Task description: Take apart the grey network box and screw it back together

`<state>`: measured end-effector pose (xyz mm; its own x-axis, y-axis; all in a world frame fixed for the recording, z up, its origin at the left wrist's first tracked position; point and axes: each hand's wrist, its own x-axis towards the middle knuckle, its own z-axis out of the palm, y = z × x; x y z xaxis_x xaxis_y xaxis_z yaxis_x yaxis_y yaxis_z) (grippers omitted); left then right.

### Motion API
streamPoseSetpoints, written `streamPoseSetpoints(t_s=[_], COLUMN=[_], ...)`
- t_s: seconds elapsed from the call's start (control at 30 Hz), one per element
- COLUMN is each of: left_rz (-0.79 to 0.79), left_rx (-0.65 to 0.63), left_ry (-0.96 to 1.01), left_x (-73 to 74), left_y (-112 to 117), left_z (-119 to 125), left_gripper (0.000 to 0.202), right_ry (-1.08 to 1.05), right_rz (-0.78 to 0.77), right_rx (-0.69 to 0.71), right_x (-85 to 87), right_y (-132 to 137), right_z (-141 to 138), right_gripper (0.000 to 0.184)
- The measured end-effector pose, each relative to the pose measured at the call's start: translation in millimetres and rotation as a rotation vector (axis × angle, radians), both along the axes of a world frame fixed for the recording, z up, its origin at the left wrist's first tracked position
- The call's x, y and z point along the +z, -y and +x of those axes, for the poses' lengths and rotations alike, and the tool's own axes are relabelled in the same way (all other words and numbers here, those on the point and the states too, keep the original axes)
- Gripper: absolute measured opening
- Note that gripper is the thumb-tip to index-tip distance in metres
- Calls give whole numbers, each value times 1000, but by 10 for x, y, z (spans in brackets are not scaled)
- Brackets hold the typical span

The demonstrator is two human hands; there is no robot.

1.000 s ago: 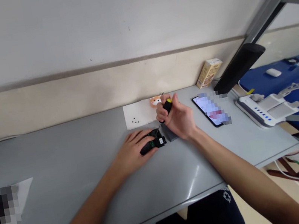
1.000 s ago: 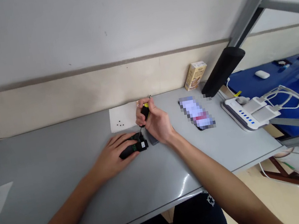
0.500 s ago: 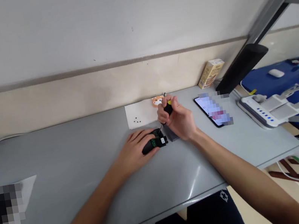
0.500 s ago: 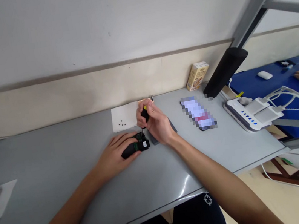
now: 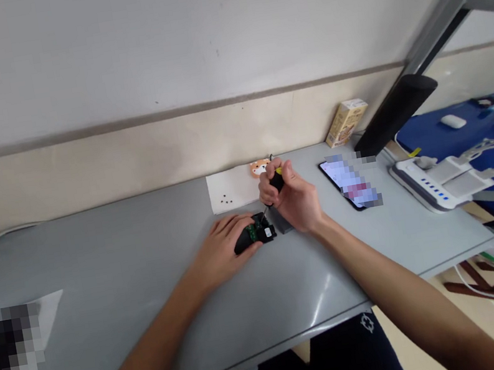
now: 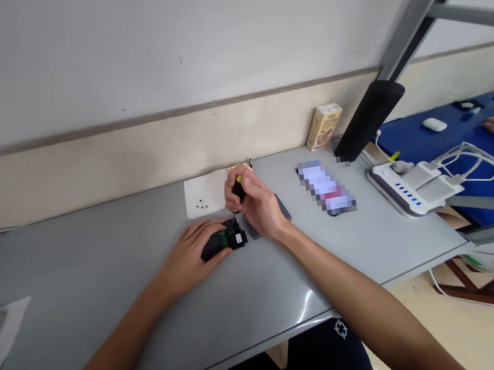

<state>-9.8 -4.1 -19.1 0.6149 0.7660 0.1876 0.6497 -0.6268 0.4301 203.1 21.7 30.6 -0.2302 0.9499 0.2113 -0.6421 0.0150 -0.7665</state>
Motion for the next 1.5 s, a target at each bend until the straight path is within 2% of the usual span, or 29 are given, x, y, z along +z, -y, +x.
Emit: streamPoseSetpoints(t_s=[0.13,0.33,0.53,0.87,1.1,1.5], left_rz=[5,55,110,88,78,73], left_rx=[-7,-21,-56,-51,-55,-52], left_ry=[3,1,-11,-32,-12,-15], left_x=[-5,-2,-27,-18,-42,-31], left_y=[-7,4,-12,-11,-17,-7], left_z=[-1,2,-5,-3,-11,-8], left_gripper=[34,33,28,28,28,28], right_ry=[-25,13,3,65,45,74], right_rz=[26,25,21,28,26,36], right_rx=[27,-11,29,-61,-19,-49], right_x=[1,-6,-22,-18,-20,2], right_y=[13,11,10,18,21,43], right_z=[-6,-18,-26,-33,-40,-45], right_gripper=[31,32,32,35,34,36])
